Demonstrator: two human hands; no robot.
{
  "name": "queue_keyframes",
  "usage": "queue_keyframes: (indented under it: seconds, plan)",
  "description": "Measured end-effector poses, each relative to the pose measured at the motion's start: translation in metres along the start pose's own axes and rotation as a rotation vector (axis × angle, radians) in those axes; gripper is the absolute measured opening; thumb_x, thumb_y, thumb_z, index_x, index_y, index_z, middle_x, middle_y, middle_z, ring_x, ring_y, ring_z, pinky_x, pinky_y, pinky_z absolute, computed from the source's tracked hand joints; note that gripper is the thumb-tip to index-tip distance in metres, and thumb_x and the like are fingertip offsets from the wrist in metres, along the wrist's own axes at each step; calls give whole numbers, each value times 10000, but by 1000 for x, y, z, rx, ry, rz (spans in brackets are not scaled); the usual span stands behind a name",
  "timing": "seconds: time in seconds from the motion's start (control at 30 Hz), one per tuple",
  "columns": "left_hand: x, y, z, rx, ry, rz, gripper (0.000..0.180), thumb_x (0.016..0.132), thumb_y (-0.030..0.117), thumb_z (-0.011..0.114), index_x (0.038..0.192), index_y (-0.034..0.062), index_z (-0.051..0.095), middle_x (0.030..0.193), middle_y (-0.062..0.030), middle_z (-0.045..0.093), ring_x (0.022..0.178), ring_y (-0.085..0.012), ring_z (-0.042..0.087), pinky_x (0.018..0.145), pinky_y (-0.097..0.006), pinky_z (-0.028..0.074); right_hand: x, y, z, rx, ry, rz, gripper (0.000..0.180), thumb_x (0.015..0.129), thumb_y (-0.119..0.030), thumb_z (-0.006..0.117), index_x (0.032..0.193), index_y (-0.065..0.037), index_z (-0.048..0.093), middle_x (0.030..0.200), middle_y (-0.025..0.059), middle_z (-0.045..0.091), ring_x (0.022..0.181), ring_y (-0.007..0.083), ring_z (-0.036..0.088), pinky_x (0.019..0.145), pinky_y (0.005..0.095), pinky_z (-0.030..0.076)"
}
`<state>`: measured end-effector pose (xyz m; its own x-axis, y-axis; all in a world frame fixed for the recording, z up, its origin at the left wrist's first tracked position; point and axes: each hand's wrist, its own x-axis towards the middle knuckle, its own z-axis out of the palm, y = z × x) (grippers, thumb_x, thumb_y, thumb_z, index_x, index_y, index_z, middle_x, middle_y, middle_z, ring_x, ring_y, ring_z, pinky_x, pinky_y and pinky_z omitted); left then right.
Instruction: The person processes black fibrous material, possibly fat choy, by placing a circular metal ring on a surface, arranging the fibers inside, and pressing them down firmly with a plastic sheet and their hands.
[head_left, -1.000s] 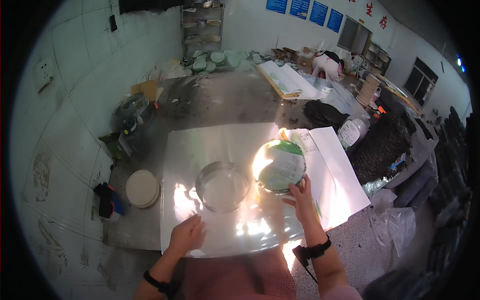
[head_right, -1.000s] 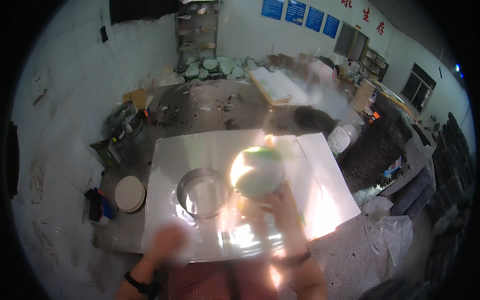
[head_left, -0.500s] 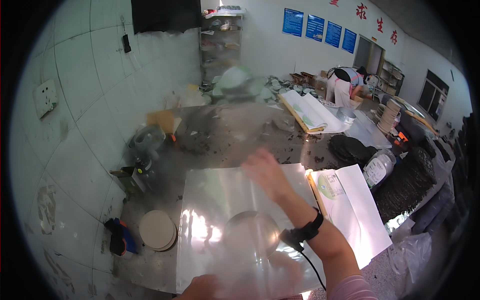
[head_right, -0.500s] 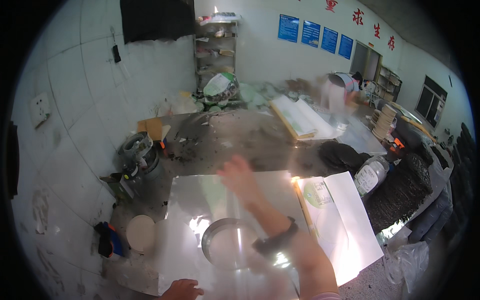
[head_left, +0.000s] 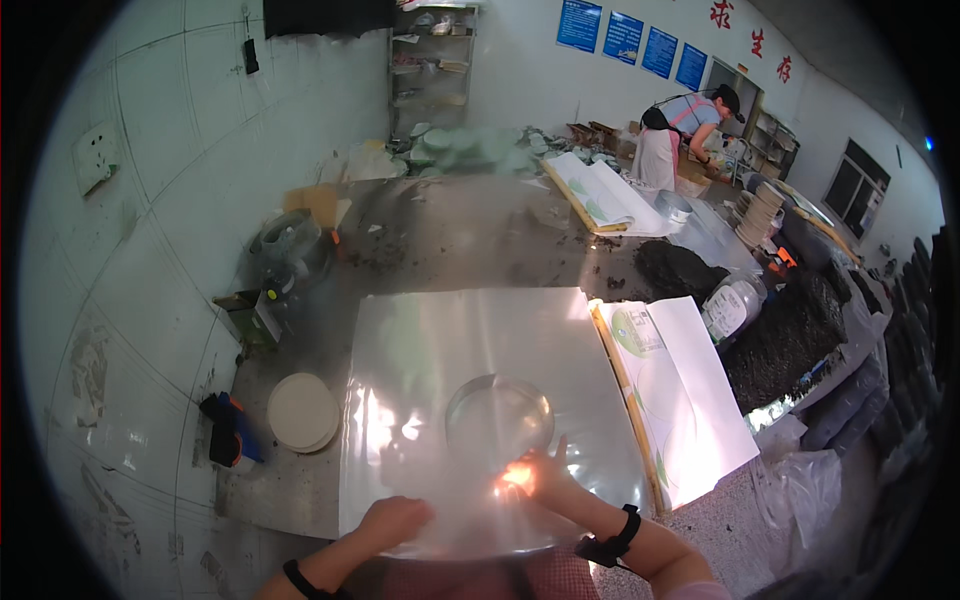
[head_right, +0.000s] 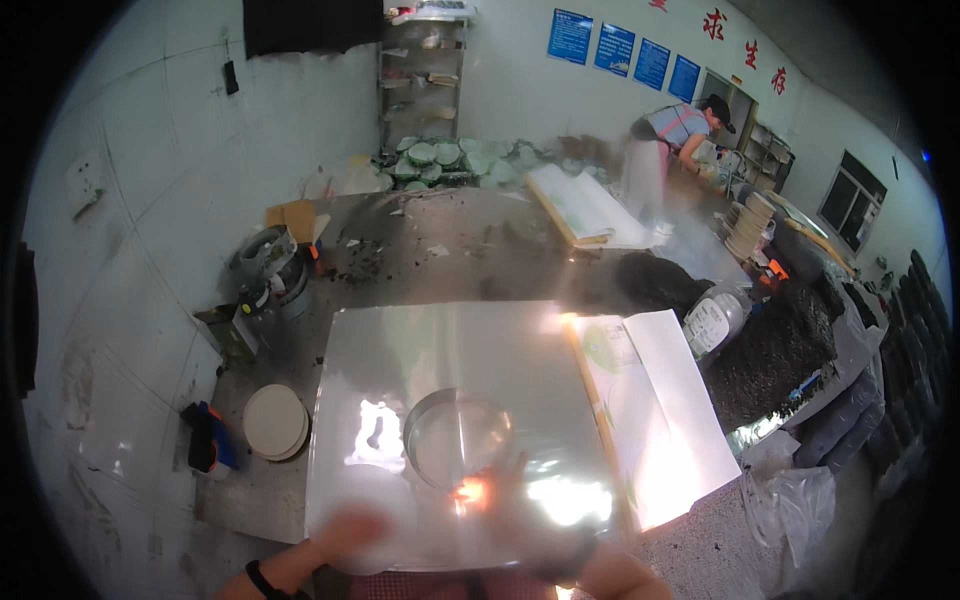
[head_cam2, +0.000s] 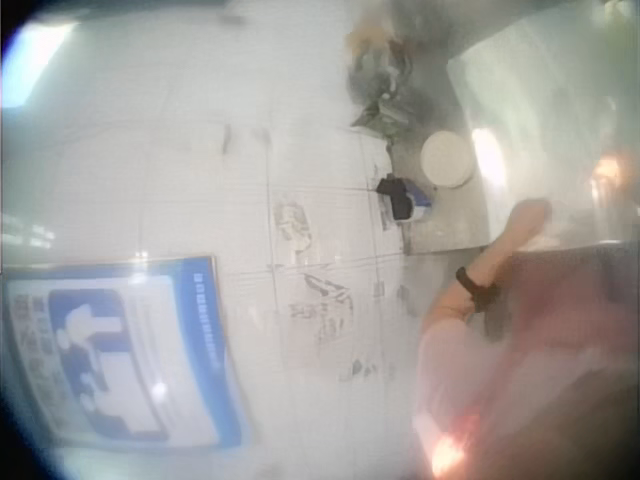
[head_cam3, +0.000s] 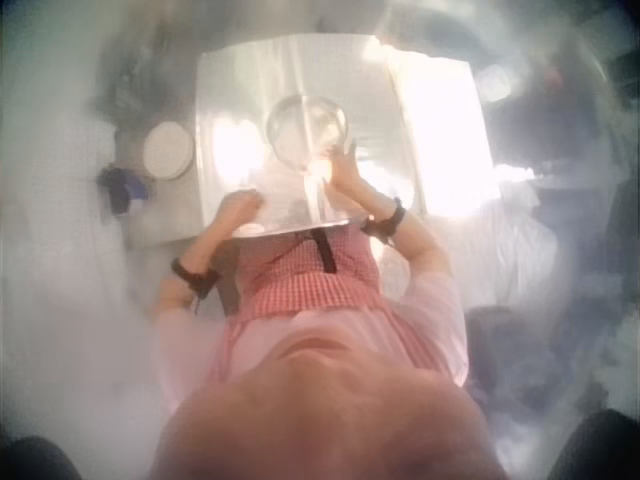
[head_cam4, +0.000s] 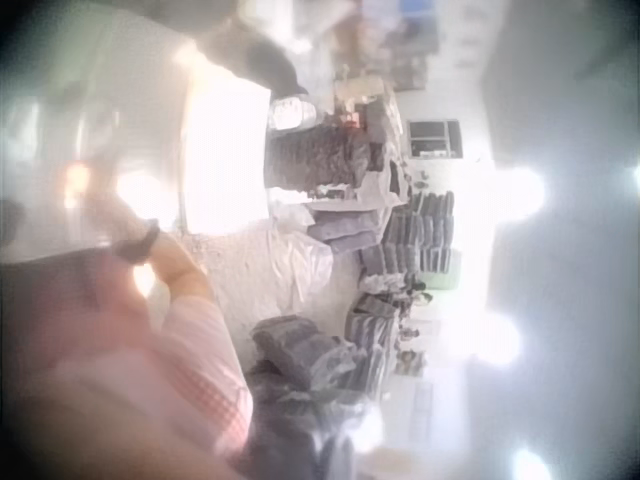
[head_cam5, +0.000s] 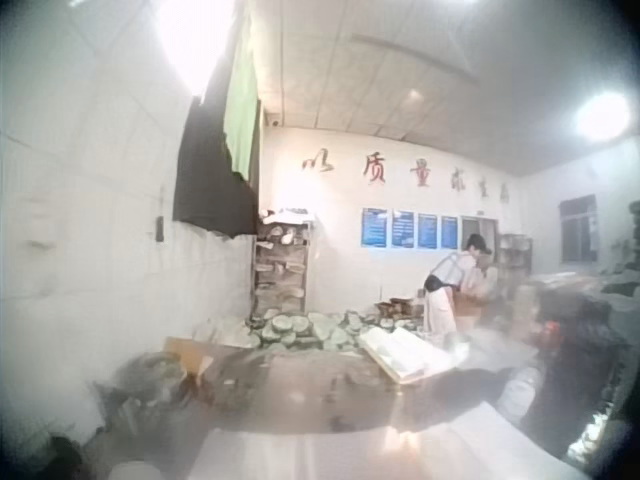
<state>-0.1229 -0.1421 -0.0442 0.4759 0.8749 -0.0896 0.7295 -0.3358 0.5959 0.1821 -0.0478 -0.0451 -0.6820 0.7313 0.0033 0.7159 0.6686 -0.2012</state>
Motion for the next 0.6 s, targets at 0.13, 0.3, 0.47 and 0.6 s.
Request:
queue_keyframes:
  seconds: [0.13, 0.3, 0.47, 0.6]
  plan:
    - [3, 2, 7, -122, 106, -12, 95, 803, 117, 575, 895, 136, 593, 907, -67, 576, 849, -277, 580, 725, -366, 473, -30, -15, -87, 723, 202, 345, 166, 881, -172, 575, 882, -31, 662, 761, 147, 623, 678, 210, 606, 661, 311, 470]
    - [-1, 7, 13, 203, 29, 203, 155, 710, 214, 712, 814, 137, 626, 917, -50, 562, 929, -292, 523, 797, -384, 434, -112, 16, -95, 910, 446, 564, 207, 940, -126, 524, 1025, 36, 621, 848, -15, 619, 748, 62, 537, 689, 225, 446]
    - [2, -18, 21, 114, -34, 169, 263, 633, 302, 766, 785, 134, 633, 958, -76, 549, 919, -291, 505, 808, -379, 422, -143, -10, -115, 1168, 372, 513, 224, 958, -89, 461, 1077, 40, 600, 974, 50, 649, 892, 138, 629, 850, 308, 521]
    - [3, 9, 17, 304, -80, 151, 244, 636, 306, 756, 731, 126, 621, 953, -56, 550, 899, -279, 495, 776, -363, 427, -158, -21, -121, 1242, 366, 526, 227, 961, -81, 442, 1070, 51, 591, 1001, 73, 641, 909, 162, 632, 864, 342, 531]
